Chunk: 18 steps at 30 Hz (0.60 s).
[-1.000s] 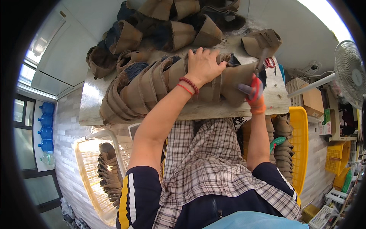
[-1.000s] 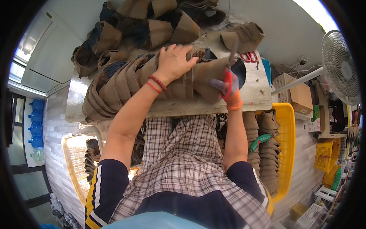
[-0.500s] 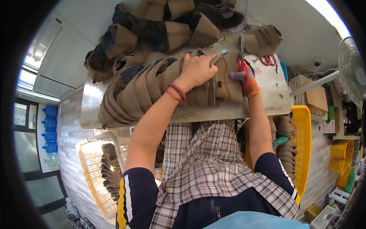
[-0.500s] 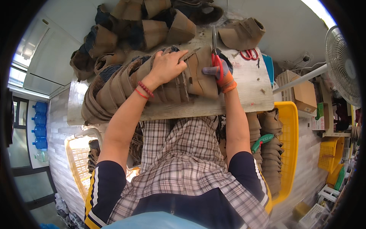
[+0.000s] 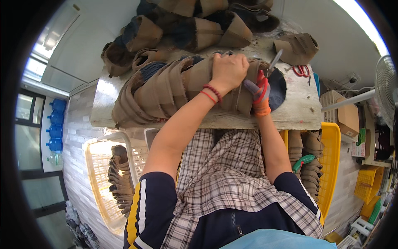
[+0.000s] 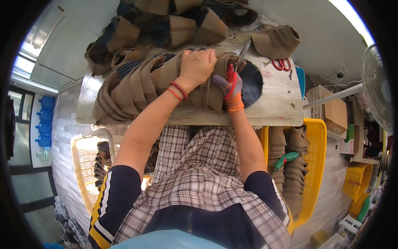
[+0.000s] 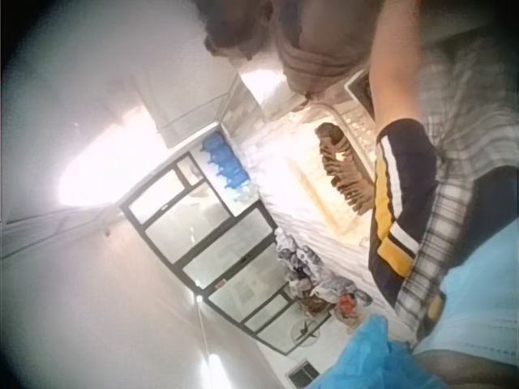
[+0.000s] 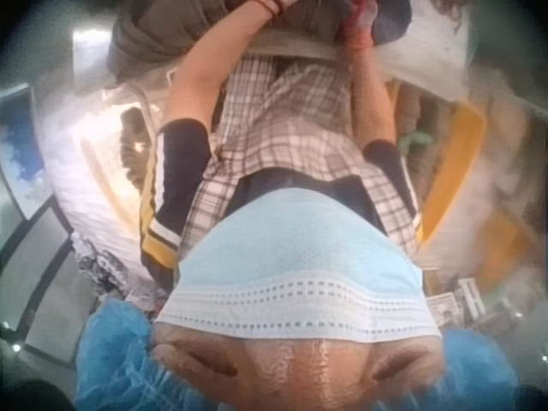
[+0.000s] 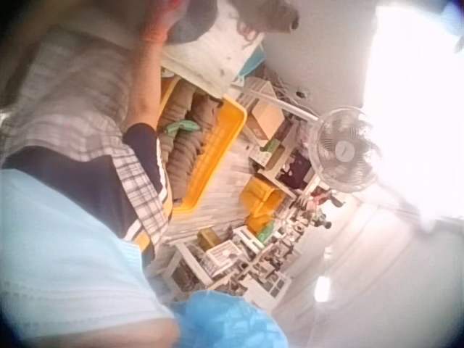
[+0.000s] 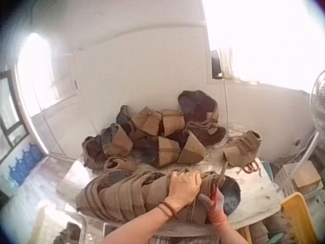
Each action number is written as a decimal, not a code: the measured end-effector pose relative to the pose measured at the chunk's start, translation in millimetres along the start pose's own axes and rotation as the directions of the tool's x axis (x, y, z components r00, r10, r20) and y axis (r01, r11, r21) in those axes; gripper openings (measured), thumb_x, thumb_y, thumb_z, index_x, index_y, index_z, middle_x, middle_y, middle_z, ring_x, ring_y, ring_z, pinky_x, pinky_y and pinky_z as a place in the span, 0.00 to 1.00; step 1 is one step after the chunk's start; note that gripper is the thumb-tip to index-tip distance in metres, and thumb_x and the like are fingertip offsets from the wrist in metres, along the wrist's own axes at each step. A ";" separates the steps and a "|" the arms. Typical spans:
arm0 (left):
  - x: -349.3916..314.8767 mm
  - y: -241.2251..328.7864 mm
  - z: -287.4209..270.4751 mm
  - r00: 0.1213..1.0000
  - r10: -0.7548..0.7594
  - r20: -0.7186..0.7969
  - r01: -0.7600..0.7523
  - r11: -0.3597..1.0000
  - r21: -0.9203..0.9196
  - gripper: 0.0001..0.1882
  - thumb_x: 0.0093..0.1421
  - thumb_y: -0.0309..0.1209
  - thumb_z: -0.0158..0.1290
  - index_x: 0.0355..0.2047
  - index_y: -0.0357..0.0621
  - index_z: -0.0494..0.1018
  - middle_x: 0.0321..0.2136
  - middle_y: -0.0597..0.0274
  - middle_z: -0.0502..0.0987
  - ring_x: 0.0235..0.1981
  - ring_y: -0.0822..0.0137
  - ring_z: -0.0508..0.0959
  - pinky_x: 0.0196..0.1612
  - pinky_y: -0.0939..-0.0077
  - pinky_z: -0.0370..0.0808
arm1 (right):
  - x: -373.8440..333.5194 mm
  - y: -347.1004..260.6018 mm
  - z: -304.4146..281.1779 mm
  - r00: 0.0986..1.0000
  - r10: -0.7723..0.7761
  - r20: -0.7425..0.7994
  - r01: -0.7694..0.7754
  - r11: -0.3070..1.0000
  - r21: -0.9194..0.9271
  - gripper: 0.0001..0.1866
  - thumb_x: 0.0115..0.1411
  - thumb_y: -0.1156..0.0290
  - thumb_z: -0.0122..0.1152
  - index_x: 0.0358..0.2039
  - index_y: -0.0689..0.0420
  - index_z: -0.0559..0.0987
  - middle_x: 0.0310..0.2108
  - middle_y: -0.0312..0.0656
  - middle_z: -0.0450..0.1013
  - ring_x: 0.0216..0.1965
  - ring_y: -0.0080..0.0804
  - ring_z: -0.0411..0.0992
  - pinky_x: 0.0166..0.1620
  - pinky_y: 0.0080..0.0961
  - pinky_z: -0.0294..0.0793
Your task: The person uses red-handled scissors to trim excess fabric from the edges of multiple brown fabric pieces. They pick up each piece, cut along the edges, and place the trimmed pieces into a yellow basket. The person repeats this process for several items.
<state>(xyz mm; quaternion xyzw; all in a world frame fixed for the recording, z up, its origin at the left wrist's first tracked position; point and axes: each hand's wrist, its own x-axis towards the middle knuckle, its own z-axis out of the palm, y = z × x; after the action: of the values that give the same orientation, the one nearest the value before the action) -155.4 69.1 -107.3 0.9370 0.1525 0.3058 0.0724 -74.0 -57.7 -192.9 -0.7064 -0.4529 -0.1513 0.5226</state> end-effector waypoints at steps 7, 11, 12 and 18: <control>-27.7 -20.6 -37.8 0.917 0.132 -0.377 -0.203 0.967 -0.156 0.13 0.57 0.33 0.51 0.41 0.45 0.74 0.40 0.57 0.76 0.47 0.59 0.72 0.54 0.57 0.61 | -40.8 -7.3 -39.0 0.967 0.218 0.132 -0.247 0.925 0.289 0.16 0.61 0.65 0.51 0.46 0.61 0.70 0.29 0.33 0.69 0.26 0.18 0.63 0.28 0.15 0.65; -71.1 -92.3 -123.7 0.904 0.038 -0.425 -0.032 0.999 0.021 0.15 0.55 0.32 0.52 0.43 0.44 0.73 0.43 0.57 0.74 0.49 0.57 0.70 0.56 0.58 0.60 | -76.8 17.6 -57.3 0.890 0.454 0.032 -0.343 0.623 0.703 0.24 0.62 0.53 0.51 0.48 0.62 0.70 0.27 0.36 0.71 0.21 0.20 0.65 0.24 0.14 0.64; -86.0 -122.7 -143.9 0.894 -0.054 -0.444 0.089 0.994 0.058 0.15 0.54 0.32 0.52 0.43 0.44 0.72 0.42 0.58 0.73 0.49 0.57 0.70 0.56 0.58 0.59 | -77.9 16.9 -58.7 0.880 0.475 0.024 -0.340 0.594 0.729 0.25 0.62 0.52 0.51 0.48 0.62 0.70 0.27 0.37 0.71 0.20 0.20 0.65 0.23 0.14 0.64; -157.1 -236.5 -162.1 0.783 -0.622 -0.014 0.579 0.737 -0.349 0.25 0.62 0.40 0.47 0.57 0.43 0.63 0.53 0.53 0.68 0.54 0.56 0.67 0.58 0.67 0.60 | -75.9 25.5 -55.7 0.829 0.549 0.108 -0.408 0.460 0.789 0.23 0.63 0.54 0.51 0.47 0.61 0.69 0.25 0.39 0.72 0.19 0.22 0.66 0.19 0.15 0.64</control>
<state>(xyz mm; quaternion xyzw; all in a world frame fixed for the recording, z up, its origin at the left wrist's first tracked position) -429.4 247.1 -117.9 0.7899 0.3989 0.3469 0.3109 -80.4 -144.0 -237.7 -0.4878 -0.2104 0.1591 0.8322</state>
